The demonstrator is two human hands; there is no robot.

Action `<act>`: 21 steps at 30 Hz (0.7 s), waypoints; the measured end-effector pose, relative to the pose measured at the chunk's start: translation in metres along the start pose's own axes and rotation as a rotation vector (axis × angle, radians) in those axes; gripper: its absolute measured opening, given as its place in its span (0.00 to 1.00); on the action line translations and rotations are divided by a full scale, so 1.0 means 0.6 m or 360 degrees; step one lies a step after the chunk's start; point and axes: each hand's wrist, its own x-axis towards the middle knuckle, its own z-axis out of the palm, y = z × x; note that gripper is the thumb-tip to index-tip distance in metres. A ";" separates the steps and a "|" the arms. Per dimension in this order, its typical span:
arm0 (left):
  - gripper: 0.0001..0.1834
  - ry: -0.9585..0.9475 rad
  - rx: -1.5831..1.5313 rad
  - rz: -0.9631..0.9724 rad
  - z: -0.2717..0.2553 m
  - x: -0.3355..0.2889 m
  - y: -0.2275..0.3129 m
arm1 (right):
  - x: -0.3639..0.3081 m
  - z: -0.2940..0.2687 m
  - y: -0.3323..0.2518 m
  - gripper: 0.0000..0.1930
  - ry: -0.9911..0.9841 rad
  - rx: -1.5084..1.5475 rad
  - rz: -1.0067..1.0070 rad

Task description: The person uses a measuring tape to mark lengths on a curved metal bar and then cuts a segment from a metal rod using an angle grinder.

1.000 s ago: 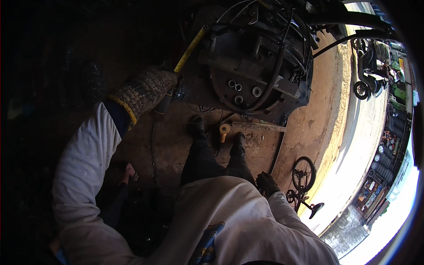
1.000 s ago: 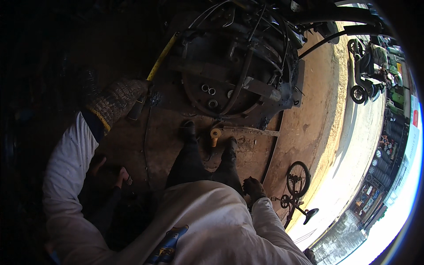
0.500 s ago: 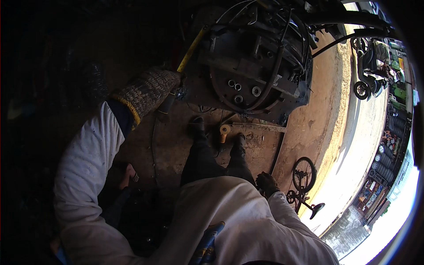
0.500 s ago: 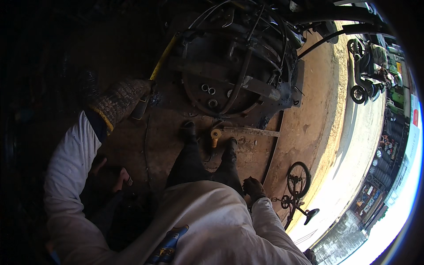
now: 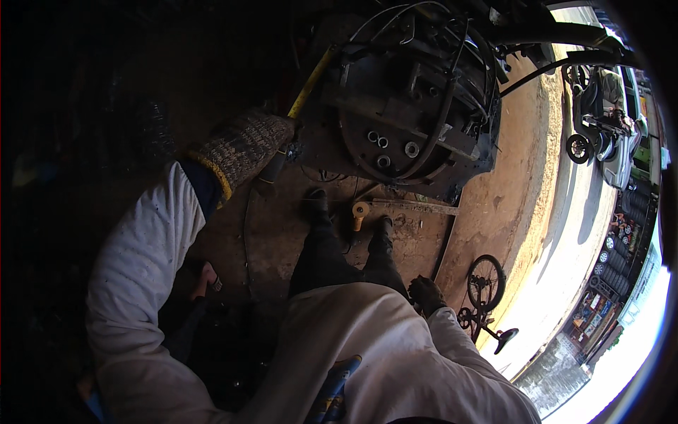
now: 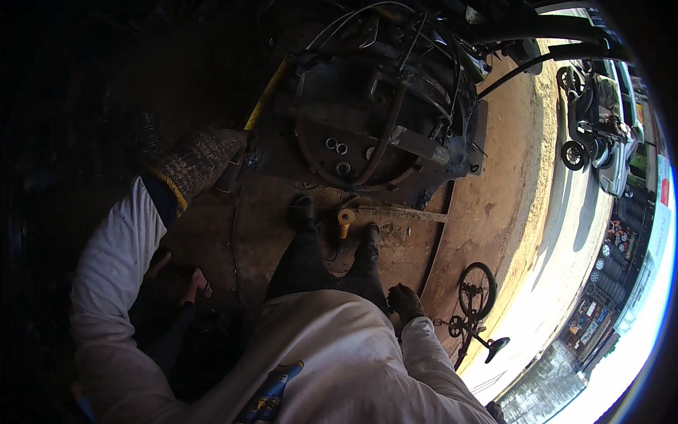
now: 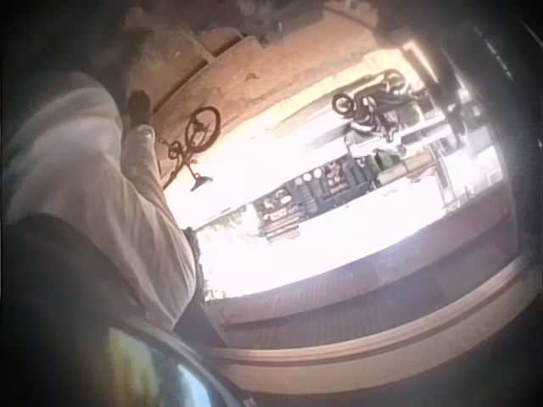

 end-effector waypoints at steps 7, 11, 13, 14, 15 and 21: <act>0.16 0.0082 -0.0159 -0.0068 0.020 0.009 -0.012 | -0.010 0.011 -0.008 0.11 0.0090 -0.0022 0.0011; 0.16 0.0089 -0.0117 -0.0015 0.020 0.005 -0.015 | -0.018 0.016 -0.018 0.09 0.0035 -0.0133 0.0022; 0.16 0.0096 -0.0107 0.0005 0.022 0.005 -0.016 | -0.014 0.013 -0.013 0.09 0.0024 -0.0114 0.0000; 0.16 0.0104 -0.0103 0.0013 0.023 0.006 -0.017 | -0.012 0.011 -0.011 0.09 0.0017 -0.0094 -0.0021; 0.16 0.0109 -0.0098 0.0024 0.024 0.007 -0.017 | -0.009 0.009 -0.009 0.09 0.0020 -0.0093 -0.0025; 0.16 0.0151 -0.0066 0.0078 0.032 0.010 -0.023 | -0.002 0.007 -0.001 0.09 0.0056 -0.0004 -0.0007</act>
